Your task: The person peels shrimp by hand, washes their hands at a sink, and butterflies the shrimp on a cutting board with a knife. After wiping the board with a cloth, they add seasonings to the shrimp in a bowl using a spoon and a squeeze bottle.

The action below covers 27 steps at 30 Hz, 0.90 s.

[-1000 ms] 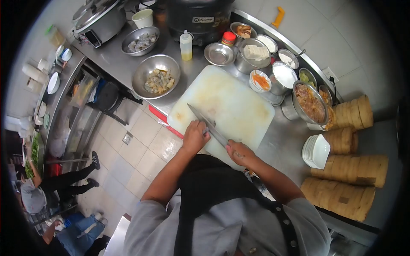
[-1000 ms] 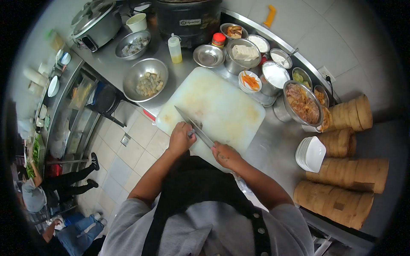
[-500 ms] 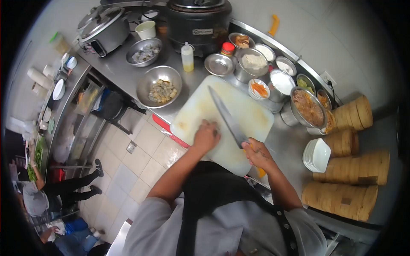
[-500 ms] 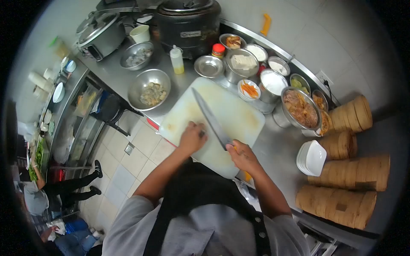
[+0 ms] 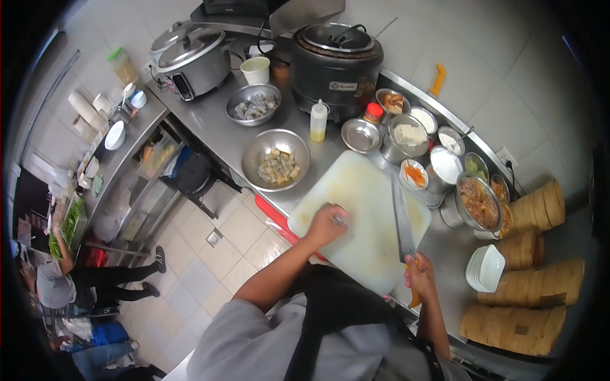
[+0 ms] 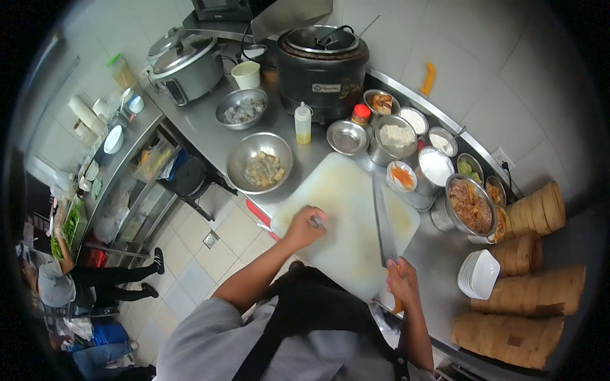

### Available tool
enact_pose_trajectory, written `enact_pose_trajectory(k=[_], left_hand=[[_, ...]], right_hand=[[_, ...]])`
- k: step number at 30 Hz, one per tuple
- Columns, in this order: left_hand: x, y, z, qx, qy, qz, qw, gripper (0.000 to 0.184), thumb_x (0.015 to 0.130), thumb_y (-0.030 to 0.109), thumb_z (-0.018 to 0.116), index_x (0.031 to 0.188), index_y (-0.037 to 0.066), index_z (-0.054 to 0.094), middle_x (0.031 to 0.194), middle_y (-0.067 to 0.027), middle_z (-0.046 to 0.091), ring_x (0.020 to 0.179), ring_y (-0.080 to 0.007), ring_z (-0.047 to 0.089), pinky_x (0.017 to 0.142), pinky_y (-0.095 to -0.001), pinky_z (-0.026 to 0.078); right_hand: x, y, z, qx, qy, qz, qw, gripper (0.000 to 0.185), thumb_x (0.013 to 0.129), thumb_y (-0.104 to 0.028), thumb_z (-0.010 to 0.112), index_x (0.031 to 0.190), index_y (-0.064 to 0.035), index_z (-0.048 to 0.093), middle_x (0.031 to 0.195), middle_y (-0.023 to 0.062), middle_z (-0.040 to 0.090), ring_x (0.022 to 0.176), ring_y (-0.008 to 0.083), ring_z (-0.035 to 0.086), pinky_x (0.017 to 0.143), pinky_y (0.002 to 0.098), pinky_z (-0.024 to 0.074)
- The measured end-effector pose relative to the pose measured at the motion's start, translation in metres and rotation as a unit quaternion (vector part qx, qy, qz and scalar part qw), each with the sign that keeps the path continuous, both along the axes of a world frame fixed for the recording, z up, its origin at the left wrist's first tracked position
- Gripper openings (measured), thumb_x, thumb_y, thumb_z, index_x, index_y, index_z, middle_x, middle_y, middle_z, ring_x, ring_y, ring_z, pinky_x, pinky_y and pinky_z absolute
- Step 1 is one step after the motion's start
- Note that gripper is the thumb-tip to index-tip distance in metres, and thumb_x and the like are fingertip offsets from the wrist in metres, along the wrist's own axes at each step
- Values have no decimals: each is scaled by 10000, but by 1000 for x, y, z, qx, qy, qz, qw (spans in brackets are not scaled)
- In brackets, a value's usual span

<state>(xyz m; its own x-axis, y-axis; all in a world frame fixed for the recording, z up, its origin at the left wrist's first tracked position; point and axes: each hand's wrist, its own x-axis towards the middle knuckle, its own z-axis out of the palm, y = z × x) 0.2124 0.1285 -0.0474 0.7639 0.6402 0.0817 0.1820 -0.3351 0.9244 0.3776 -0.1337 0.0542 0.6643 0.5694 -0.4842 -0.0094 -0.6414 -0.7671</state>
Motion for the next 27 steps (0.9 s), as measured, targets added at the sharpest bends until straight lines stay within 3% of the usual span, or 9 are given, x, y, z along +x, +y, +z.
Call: enact_pose_trajectory(k=[2,5,10,11,14,16,18,23,27], left_hand=[[-16,42,25,99,-107,156,977,244,670,7,706,898,68,644,892,-111,561,797,-225,590,684,-320,497],[-42,110,72,190,-151,202,949,299,694,14,724,983,73,676,939,-120,573,801,-214,601,665,-327,498],[-65,193,109,239,6,151,959,277,787,84,716,1062,51,709,951,-161,678,760,-222,654,703,-321,511],[-67,202,132,165,80,144,973,187,811,123,694,976,39,720,902,-184,707,771,-270,679,719,-339,519],[-59,274,113,144,-41,170,974,188,802,147,697,955,41,716,869,-193,701,779,-313,681,705,-360,520],[-52,336,96,207,24,265,941,189,788,131,689,941,22,707,877,-196,703,817,-332,687,733,-381,527],[-46,421,28,271,79,354,892,192,774,143,705,940,46,709,911,-189,707,867,-334,692,780,-398,535],[-26,464,12,252,268,349,862,332,705,239,749,973,51,690,1021,-214,686,966,-363,667,848,-437,531],[-18,467,10,281,362,323,828,324,757,247,696,989,22,674,1053,-196,683,1005,-353,658,889,-432,528]], right_hand=[[1,-2,-6,28,-2,-6,1000,321,950,-330,568,842,-33,512,602,47,500,452,110,475,407,272,406],[-4,5,-3,54,-12,-10,998,338,945,-346,580,807,-51,486,588,40,484,434,107,460,382,272,384],[-18,25,5,30,-41,-30,998,349,940,-340,578,773,-58,461,584,45,484,433,111,463,399,275,388],[-22,30,8,31,-42,-34,998,349,940,-340,578,773,-58,461,584,45,484,433,111,463,399,275,388],[-35,41,15,-3,-24,-91,996,325,938,-332,574,793,-59,473,593,41,485,449,107,463,414,271,393],[-39,41,15,-16,-3,-116,993,262,935,-280,563,846,-34,539,623,27,490,507,101,454,455,281,395],[-44,39,17,-34,-11,-124,992,261,931,-276,567,844,-31,541,622,29,495,510,110,459,470,299,406],[-50,16,1,-99,-108,-103,984,251,925,-249,571,840,-14,548,616,56,510,536,143,478,533,363,445],[-55,4,-11,-169,-192,-70,964,243,896,-255,612,857,-20,567,674,146,590,621,292,598,608,420,482]])
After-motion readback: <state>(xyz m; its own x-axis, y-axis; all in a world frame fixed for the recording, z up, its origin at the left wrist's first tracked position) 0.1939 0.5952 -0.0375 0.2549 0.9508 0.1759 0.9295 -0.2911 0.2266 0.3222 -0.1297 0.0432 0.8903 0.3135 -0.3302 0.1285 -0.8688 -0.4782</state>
